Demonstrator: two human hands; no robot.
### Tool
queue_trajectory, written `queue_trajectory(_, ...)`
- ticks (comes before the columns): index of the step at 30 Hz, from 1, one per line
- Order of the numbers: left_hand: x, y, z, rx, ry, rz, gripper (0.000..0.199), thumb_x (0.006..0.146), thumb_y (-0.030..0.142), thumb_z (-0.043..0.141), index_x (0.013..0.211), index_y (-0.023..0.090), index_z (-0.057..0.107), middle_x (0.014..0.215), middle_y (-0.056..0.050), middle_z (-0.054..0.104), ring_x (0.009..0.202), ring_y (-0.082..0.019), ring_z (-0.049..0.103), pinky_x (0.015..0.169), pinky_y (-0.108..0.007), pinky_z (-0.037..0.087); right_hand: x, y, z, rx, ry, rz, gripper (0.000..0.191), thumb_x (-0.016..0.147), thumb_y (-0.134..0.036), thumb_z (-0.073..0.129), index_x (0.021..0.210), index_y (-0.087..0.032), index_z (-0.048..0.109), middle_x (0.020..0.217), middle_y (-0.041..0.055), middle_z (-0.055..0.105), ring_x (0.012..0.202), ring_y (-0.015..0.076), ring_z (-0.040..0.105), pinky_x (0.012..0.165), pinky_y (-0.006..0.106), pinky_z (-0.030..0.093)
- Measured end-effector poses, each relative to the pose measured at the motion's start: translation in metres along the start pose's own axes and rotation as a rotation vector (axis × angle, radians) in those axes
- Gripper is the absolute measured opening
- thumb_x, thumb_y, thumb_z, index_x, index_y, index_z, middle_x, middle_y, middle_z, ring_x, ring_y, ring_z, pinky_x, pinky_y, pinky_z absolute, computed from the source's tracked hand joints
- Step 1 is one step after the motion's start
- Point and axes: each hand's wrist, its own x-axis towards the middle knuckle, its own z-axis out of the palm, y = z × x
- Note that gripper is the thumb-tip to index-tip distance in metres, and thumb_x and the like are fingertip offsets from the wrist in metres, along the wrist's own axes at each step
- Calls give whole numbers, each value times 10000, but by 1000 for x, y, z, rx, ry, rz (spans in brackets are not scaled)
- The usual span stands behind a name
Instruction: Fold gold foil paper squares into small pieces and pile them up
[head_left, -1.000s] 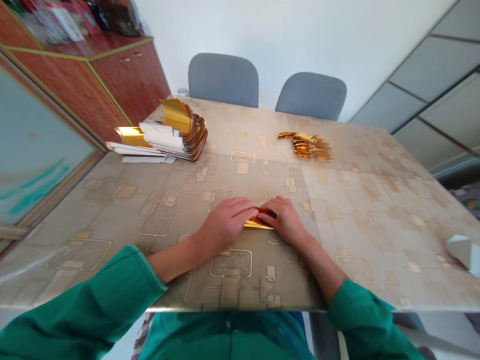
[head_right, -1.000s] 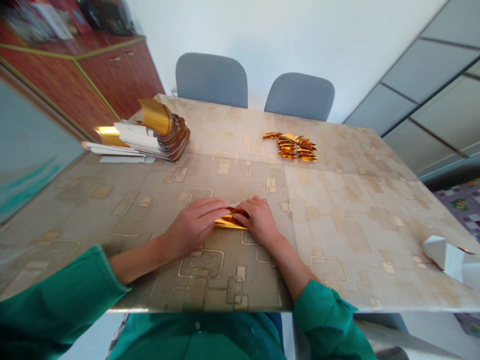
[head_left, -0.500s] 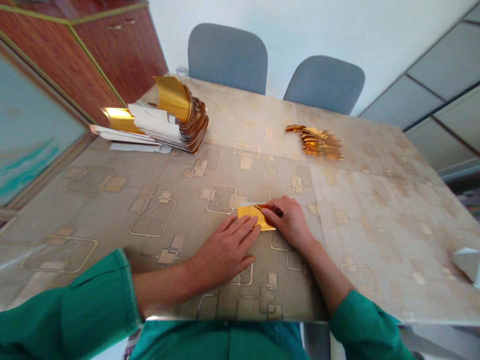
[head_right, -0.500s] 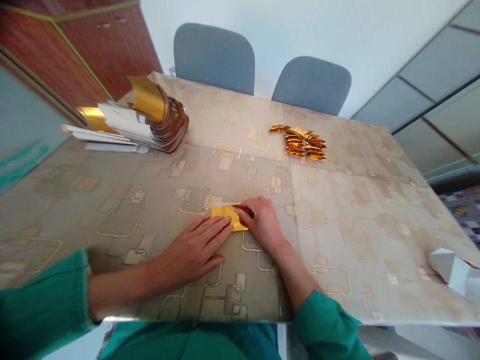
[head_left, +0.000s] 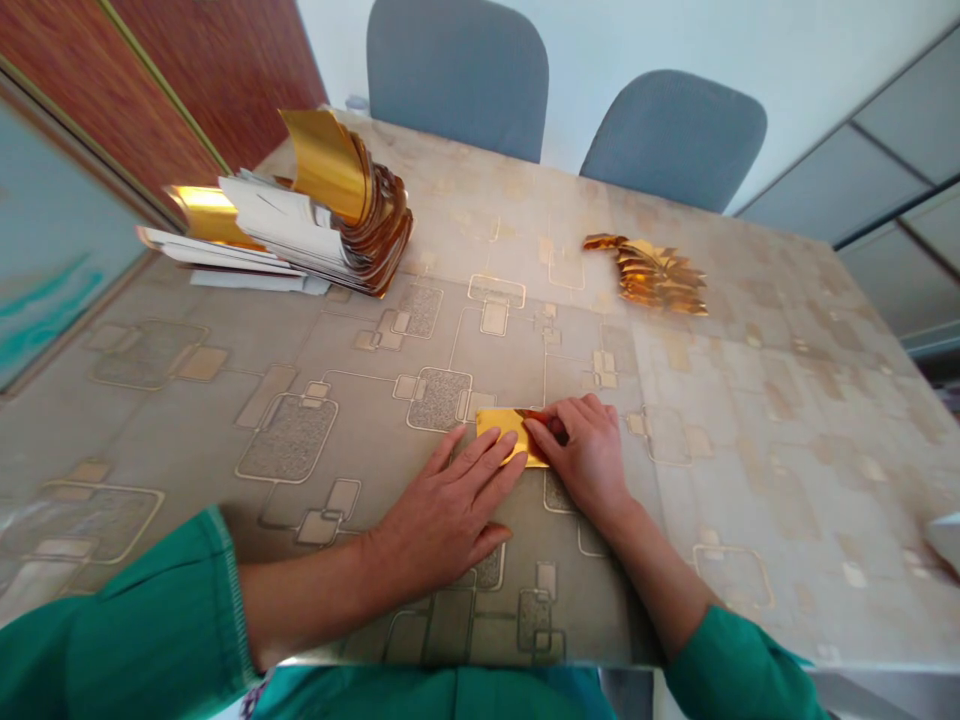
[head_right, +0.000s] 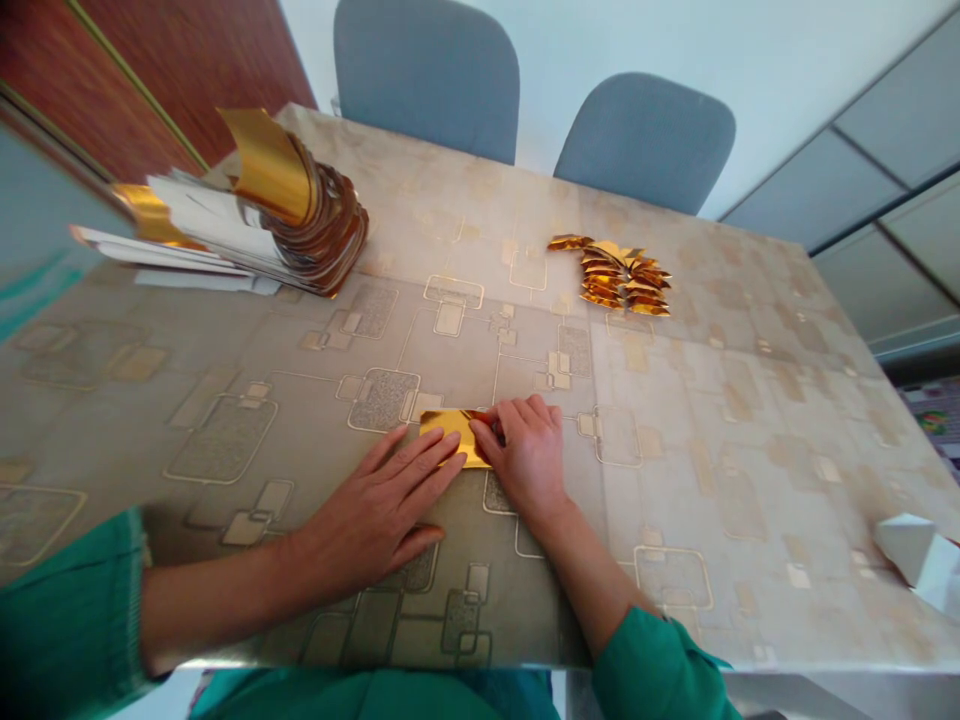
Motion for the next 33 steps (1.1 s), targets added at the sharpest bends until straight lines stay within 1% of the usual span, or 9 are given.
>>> queue_trajectory(3,0,0,0,-22,-13,-11,667,941,500,569,1486,169,373,1588,-140,323,1466,-307,294,1214,-499,78,0,0,0,-15,-3,3,248,940,-362,615,744,-211,614,683,9,635,734,200,523,703,336,273)
queue_trajectory(5,0,0,1,-28,-16,-12,678,936,502,576,1487,166,372,1593,-146,311,1473,-310,280,1213,-504,86,0,0,1,-21,-8,2,253,942,-352,610,733,-209,602,687,11,634,738,199,519,704,337,271)
queue_trajectory(12,0,0,2,-34,-9,-11,668,903,519,619,1444,172,438,1578,-154,339,1460,-325,301,1198,-512,124,0,0,1,17,-13,29,224,919,-324,631,726,-216,593,673,-6,618,720,189,512,704,333,271)
queue_trajectory(17,2,-1,2,-22,-13,-8,651,889,535,630,1411,176,480,1549,-168,386,1437,-341,343,1180,-536,162,0,-1,1,25,-10,70,156,929,-308,593,798,-223,589,638,-17,596,706,194,520,703,330,277)
queue_trajectory(24,4,-2,-2,8,-30,8,635,882,532,640,1395,185,500,1532,-176,410,1411,-342,384,1165,-555,175,1,2,6,50,0,100,65,929,-274,573,931,-210,582,625,-30,581,708,198,535,701,326,293)
queue_trajectory(27,5,-4,-4,21,-49,14,622,896,535,620,1398,189,501,1527,-174,418,1401,-335,399,1169,-556,171,2,2,0,55,25,44,106,947,-272,570,870,-212,611,673,-13,623,724,190,526,715,330,299)
queue_trajectory(30,7,-5,-5,25,-50,22,619,906,527,608,1411,190,488,1522,-172,426,1400,-331,402,1172,-562,169,-1,-7,-12,50,85,-77,180,976,-299,551,851,-216,652,753,6,674,770,185,525,767,347,303)
queue_trajectory(31,7,-5,-6,23,-45,23,618,908,523,607,1413,189,485,1518,-173,433,1397,-331,407,1170,-566,173,-4,-11,-16,52,69,-139,207,987,-312,536,855,-221,668,773,10,684,783,182,524,786,353,304)
queue_trajectory(33,8,-5,-7,17,-41,22,587,910,516,606,1386,186,509,1505,-172,450,1383,-331,424,1166,-574,185,-11,-19,-24,44,-5,-265,278,1006,-319,501,817,-229,685,784,12,691,807,175,526,820,361,304)
